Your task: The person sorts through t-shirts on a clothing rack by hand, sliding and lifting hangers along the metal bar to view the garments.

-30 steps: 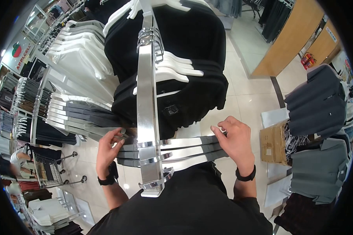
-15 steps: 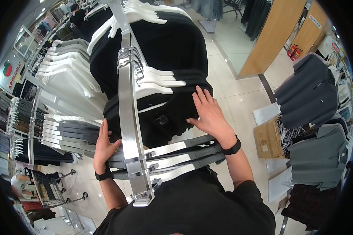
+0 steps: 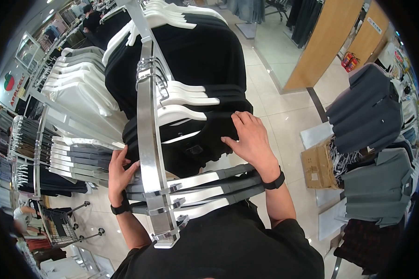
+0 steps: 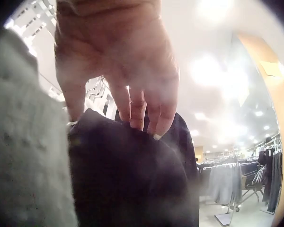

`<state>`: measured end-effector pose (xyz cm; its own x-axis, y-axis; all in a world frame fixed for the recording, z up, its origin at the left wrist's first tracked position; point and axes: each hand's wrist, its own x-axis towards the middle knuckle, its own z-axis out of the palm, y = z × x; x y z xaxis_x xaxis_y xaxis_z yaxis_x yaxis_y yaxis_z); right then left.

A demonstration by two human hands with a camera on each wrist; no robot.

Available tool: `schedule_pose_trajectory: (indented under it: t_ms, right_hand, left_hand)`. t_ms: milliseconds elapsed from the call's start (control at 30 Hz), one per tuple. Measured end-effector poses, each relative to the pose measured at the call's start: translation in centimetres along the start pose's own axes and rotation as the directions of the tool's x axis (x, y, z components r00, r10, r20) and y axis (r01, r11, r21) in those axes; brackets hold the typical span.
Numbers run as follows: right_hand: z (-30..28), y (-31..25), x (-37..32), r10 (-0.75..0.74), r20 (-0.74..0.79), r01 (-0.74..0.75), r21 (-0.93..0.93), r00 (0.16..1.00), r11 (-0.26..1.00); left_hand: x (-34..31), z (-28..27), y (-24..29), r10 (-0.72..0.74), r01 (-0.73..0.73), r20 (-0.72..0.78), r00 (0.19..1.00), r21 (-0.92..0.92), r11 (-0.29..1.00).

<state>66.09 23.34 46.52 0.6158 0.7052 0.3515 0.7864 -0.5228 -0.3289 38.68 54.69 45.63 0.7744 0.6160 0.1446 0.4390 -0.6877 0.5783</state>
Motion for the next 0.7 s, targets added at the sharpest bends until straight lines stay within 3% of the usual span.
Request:
schedule_pose_trajectory:
  t_ms: [233, 333, 400, 433, 533, 567, 633, 700]
  right_hand:
    - [-0.6, -0.3, -0.8, 0.005, -0.177, 0.001, 0.035, 0.984, 0.999]
    - [-0.8, -0.6, -1.1, 0.011, -0.233, -0.001, 0.044, 0.973, 0.999]
    - [-0.6, -0.4, -1.5, 0.009, -0.285, 0.008, 0.06, 0.959, 0.998]
    - [-0.7, -0.3, -1.8, 0.039, -0.234, -0.021, 0.083, 0.971, 0.996]
    - [-1.3, -0.1, -3.0, 0.102, -0.012, -0.097, 0.206, 0.995, 0.974]
    - [-1.4, 0.0, -3.6, 0.094, 0.106, -0.121, 0.284, 0.99, 0.951]
    - [-1.7, 0.2, -4.4, 0.06, 0.331, -0.217, 0.463, 0.942, 0.859]
    - [-2.5, 0.3, -4.6, 0.102, 0.441, -0.291, 0.387, 0.892, 0.875]
  left_hand:
    - [-0.5, -0.7, 0.4, -0.066, 0.064, -0.015, 0.998, -0.095, 0.993]
    - [-1.1, -0.7, -0.3, -0.091, 0.088, 0.001, 0.996, -0.259, 0.962]
    - [-1.5, -1.1, -0.9, -0.193, 0.202, 0.061, 0.979, -0.279, 0.939]
    - [-1.8, -1.2, -1.1, -0.242, 0.259, 0.093, 0.966, -0.286, 0.922]
    - [-2.9, -1.4, -1.1, -0.182, 0.24, 0.256, 0.949, -0.218, 0.946]
    - [-3.1, -1.2, -1.2, -0.082, 0.131, 0.291, 0.953, -0.154, 0.979]
    - [-3.7, -0.7, -0.5, -0.049, 0.06, 0.342, 0.938, -0.023, 0.998]
    - [-4.0, -0.4, 0.1, -0.075, 0.07, 0.354, 0.932, 0.027, 0.997]
